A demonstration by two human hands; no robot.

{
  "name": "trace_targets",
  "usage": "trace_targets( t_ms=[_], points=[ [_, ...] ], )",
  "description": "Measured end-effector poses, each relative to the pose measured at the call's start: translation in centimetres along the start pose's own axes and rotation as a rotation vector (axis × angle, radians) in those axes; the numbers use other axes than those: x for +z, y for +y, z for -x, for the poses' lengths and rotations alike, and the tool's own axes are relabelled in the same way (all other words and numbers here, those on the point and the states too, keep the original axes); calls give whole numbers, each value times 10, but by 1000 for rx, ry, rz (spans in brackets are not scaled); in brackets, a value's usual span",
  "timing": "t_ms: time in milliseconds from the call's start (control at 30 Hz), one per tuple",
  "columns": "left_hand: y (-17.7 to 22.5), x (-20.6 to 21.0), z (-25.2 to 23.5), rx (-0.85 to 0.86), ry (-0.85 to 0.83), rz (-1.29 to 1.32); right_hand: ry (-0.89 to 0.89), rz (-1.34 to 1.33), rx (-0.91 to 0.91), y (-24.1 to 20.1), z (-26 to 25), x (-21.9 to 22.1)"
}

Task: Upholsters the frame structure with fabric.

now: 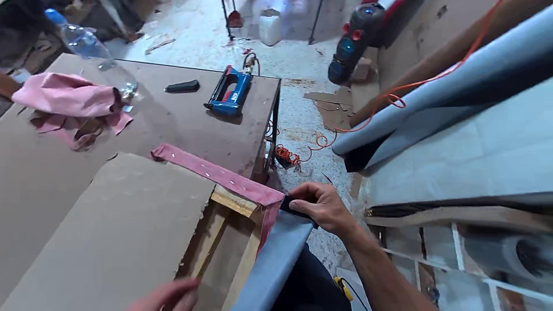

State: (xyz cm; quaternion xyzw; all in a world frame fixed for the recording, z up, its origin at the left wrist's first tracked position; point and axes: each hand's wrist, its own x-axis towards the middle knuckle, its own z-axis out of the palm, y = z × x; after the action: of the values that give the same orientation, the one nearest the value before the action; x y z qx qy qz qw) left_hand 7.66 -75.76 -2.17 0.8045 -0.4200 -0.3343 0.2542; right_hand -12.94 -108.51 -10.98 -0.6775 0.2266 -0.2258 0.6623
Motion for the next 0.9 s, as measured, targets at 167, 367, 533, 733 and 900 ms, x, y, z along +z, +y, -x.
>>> trace_targets(
  t_ms=[167,367,533,733,900],
  points=[
    [78,74,-185,127,-164,383,-5,-27,-28,-9,-1,-4],
    [94,103,-205,-8,-50,483,78,-89,-47,5,7,-12],
    [105,98,-205,130,41,281,-45,41,77,86,20,-15],
    [105,95,-201,263,173,215,72,173,32,82,29,-27],
    [104,107,-201,245,213,280,-57,5,65,69,20,-37]
  ],
)
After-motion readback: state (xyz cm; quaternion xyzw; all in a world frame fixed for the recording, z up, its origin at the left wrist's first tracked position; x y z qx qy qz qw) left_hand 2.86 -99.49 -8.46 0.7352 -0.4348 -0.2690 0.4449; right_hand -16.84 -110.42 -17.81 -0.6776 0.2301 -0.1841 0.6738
